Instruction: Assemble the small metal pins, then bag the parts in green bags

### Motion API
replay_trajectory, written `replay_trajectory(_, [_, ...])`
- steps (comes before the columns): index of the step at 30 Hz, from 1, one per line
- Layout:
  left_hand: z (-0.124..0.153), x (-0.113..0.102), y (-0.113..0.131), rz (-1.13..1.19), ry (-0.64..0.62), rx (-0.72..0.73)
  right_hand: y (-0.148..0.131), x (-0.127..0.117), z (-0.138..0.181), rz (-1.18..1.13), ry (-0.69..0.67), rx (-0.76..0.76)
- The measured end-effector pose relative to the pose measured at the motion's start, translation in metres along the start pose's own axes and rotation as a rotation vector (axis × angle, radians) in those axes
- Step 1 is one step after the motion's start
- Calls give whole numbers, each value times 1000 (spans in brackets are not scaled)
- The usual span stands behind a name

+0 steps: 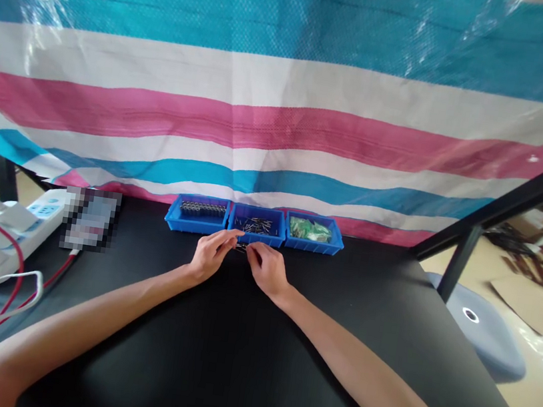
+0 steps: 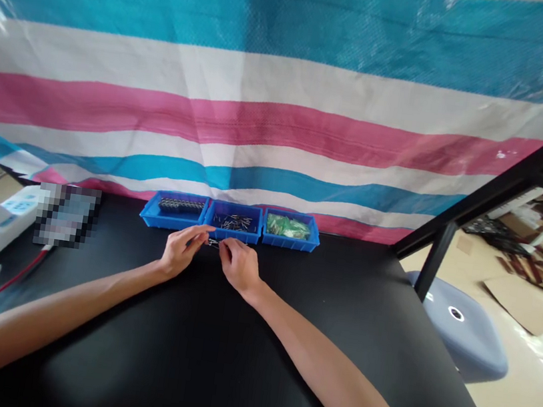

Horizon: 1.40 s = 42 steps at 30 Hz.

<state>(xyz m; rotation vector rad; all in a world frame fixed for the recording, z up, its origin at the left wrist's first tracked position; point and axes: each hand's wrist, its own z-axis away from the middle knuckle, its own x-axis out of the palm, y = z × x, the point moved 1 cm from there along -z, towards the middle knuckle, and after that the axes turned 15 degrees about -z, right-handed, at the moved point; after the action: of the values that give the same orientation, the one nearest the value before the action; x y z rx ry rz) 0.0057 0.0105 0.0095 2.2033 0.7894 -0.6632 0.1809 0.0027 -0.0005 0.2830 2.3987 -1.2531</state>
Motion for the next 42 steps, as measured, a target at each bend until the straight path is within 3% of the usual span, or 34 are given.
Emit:
replay_trajectory(11, [-1,0,1,-2,35,96,-3,-3,0,-15,28,-11])
replay_trajectory(18, [1,5,-4,53,7,-10,-4,-2,0,-70,-5,-79])
replay_trajectory(24, [3,6,-4,64,-6,5,-4,0,3,-98,-73,-113])
replay_trajectory(34, [-4,2,3,-36,-42,-52,-8,-9,1,-121,60,-47])
replay_trajectory(42, [-4,0,4,-54,21,-58,-10,-9,1,-133,82,-30])
